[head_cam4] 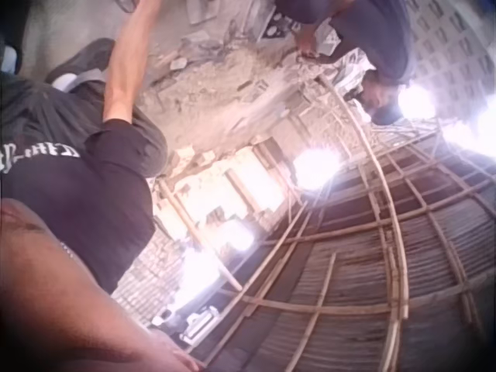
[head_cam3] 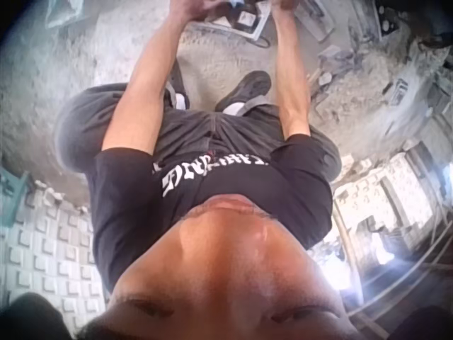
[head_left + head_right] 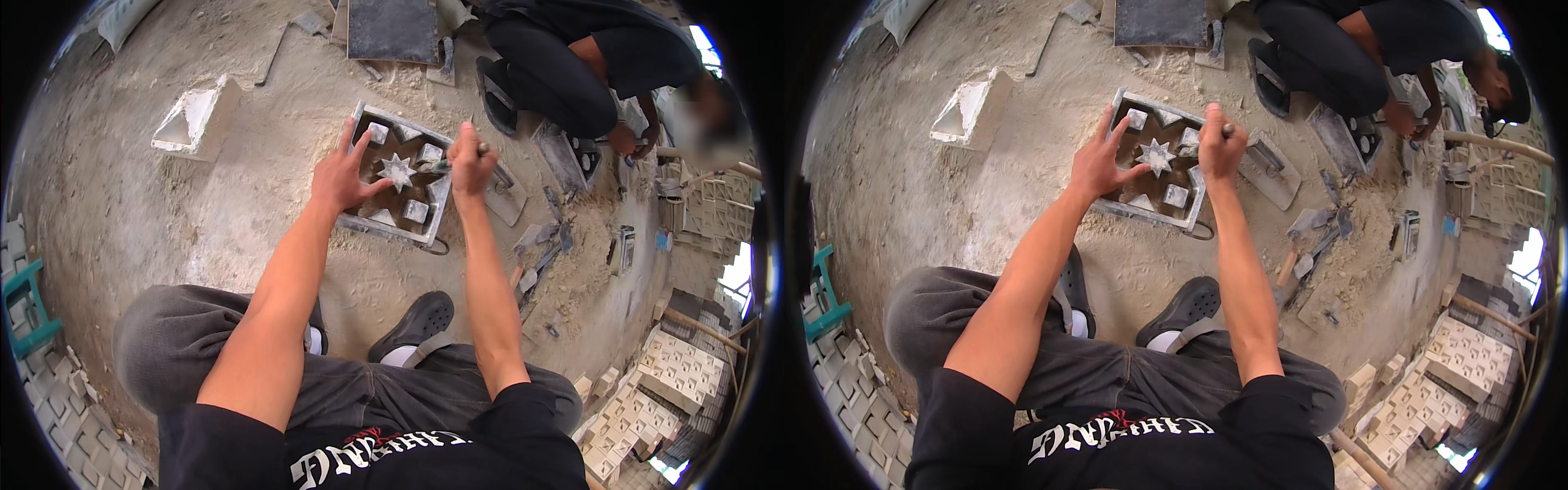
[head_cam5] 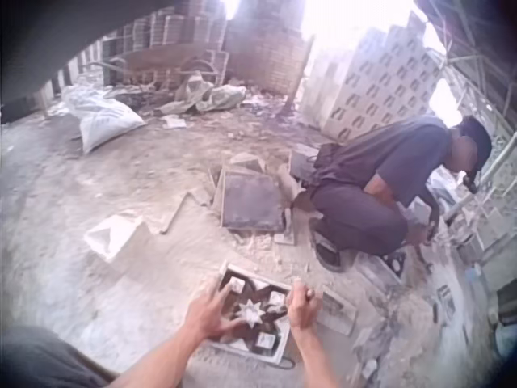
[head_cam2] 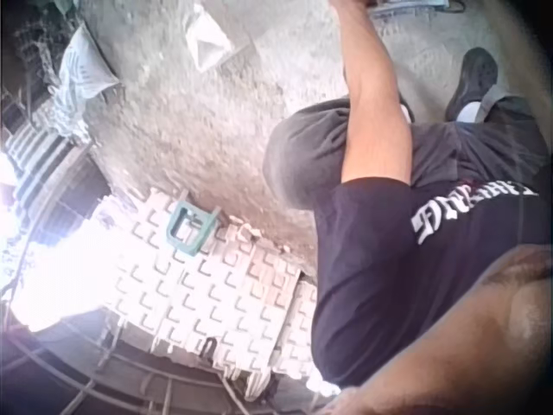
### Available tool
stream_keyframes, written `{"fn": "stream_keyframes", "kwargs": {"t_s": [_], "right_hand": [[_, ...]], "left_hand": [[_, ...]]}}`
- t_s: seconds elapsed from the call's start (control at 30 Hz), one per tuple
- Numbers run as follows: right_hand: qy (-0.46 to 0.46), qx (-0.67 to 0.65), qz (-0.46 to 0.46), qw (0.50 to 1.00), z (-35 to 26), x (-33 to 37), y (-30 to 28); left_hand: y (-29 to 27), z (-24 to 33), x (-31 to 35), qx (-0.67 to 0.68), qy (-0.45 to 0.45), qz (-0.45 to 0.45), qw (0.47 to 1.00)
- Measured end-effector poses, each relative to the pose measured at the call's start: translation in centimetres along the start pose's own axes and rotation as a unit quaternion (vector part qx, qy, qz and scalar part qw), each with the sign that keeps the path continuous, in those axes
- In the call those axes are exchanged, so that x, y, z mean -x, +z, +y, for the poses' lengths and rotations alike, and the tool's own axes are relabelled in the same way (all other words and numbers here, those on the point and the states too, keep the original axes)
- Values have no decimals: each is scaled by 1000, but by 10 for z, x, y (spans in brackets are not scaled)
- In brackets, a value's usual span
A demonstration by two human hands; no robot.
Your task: The person cleans the interior of a star-shaped tile mold using a small brush, removing dust and debris from the corners and crevices.
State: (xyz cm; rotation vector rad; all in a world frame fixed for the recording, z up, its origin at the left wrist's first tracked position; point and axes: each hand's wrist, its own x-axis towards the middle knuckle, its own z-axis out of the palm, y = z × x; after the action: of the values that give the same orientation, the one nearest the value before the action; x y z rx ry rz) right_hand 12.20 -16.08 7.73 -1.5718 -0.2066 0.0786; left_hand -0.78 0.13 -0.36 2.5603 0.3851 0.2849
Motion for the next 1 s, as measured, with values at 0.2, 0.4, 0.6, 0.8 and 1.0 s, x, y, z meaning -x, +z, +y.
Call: {"fn": "stream_keyframes", "kwargs": {"t_s": [0.2,0.4,0.6,0.8,1.0], "right_hand": [[-26,83,-37,996,20,8,-18],[-30,7,-27,999,3,9,-7],[-49,-50,-27,997,-11,16,-13],[-48,-46,-37,997,-8,10,-12],[-33,-44,-64,996,-3,8,-13]], "left_hand": [[2,10,-3,6,0,-7,1000],[-6,10,-7,3,-15,-38,999],[-2,5,2,-6,11,2,1000],[-8,8,-2,-4,-19,-43,999],[-4,9,1,2,-12,-33,999]]}}
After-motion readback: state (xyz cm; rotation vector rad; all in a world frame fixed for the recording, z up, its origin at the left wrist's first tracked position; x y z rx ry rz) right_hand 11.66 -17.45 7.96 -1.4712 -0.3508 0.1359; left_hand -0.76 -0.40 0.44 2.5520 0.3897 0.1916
